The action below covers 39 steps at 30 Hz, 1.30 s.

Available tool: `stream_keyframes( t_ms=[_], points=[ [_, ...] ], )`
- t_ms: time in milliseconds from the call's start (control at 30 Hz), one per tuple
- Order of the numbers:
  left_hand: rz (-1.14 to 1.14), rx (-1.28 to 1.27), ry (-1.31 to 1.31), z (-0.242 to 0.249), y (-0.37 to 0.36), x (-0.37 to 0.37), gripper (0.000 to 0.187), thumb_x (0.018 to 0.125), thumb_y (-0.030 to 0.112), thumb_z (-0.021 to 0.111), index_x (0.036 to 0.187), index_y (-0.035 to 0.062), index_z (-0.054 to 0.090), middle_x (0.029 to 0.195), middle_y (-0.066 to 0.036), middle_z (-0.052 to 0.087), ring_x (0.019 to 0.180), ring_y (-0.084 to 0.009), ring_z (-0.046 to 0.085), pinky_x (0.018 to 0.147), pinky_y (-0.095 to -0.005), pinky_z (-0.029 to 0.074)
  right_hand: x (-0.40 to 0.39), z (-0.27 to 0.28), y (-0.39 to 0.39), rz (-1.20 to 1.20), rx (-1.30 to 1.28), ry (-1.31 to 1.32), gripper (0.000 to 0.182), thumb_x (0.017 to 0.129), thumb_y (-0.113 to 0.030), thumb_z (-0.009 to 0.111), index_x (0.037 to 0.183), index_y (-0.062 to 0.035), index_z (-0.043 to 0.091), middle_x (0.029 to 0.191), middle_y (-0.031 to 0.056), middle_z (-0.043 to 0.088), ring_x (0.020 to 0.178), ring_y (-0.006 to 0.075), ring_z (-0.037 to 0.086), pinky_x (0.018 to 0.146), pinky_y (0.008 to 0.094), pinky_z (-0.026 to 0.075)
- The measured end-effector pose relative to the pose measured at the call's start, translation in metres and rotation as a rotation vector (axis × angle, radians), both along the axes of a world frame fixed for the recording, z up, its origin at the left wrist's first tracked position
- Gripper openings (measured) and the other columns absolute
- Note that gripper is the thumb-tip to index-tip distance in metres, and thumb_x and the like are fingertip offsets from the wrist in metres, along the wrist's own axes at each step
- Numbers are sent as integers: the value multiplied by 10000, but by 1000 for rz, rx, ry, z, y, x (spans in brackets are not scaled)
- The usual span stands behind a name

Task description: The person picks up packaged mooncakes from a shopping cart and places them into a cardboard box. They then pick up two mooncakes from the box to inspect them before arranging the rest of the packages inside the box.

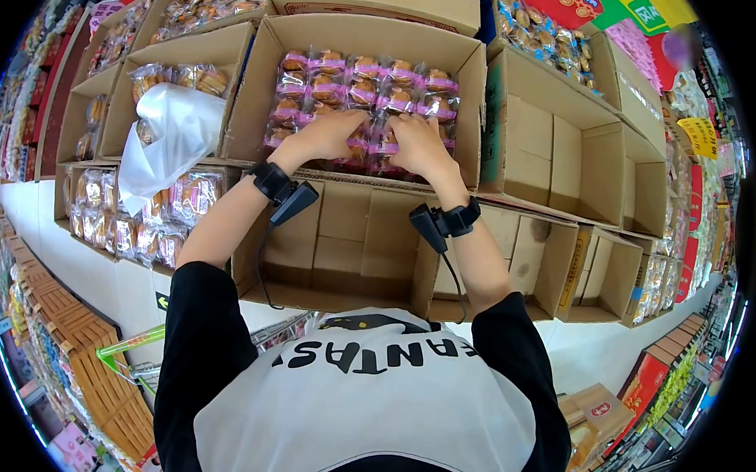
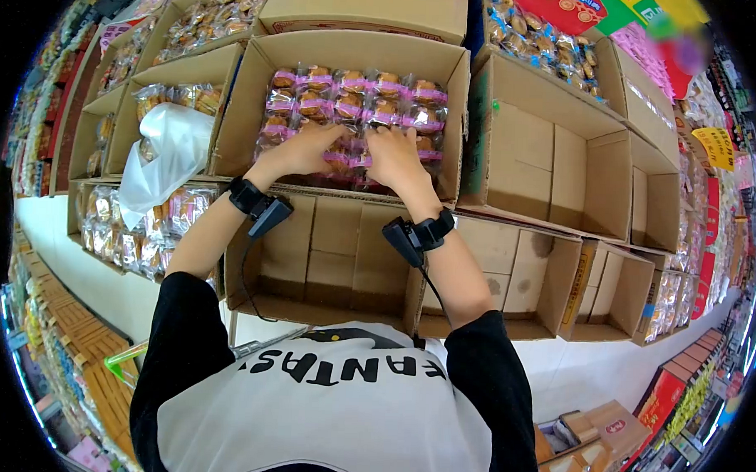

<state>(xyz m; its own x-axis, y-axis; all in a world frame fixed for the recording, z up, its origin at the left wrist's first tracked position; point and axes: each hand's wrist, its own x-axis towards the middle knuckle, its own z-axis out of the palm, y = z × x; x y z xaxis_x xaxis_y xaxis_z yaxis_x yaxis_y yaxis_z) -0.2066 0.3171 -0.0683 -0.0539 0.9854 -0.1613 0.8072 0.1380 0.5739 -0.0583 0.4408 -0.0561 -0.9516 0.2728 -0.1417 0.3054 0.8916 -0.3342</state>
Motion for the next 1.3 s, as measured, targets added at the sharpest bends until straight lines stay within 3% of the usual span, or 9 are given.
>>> stream_keyframes(
  t_ms=[233,600,833,1133,1233,1300],
  points=[
    [-48,-186,33,-16,6,11,569,639,90,672,1127,20,387,1004,-180,533,928,-335,517,777,-394,417,4,-20,-4,29,12,-93,319,630,-63,626,929,17,546,999,145,551,988,312,503,775,411,465],
    [-94,-108,193,-34,3,16,638,617,16,630,1191,-27,354,1187,-199,417,1038,-391,436,862,-402,395,1,-44,-9,94,4,-4,301,659,-41,605,935,46,525,1030,211,501,1031,368,453,758,410,477],
    [-113,-44,235,-45,3,14,638,603,-17,617,1189,-17,366,1193,-190,399,1038,-392,419,883,-405,374,2,-47,-8,108,14,25,293,650,-8,591,927,61,523,1026,233,479,1030,379,445,784,403,467],
    [55,-34,199,-35,1,15,650,583,-41,631,1183,45,396,1118,-188,405,1047,-386,368,859,-414,374,2,-22,-10,14,-73,-13,327,637,1,590,954,33,515,1027,206,488,1032,355,448,806,404,456],
    [132,-33,150,-26,0,16,580,608,-28,609,1154,33,422,1049,-212,420,1015,-402,386,839,-413,377,3,-18,-8,-14,-92,27,285,631,-11,598,907,20,535,988,183,513,967,329,499,770,400,467],
    [220,-42,1,-26,-1,12,455,604,-36,630,1017,34,453,1024,-176,417,969,-342,432,807,-379,388,3,-15,-7,-27,-132,-4,248,641,-30,595,878,23,543,949,185,530,913,331,527,745,402,472]
  ],
)
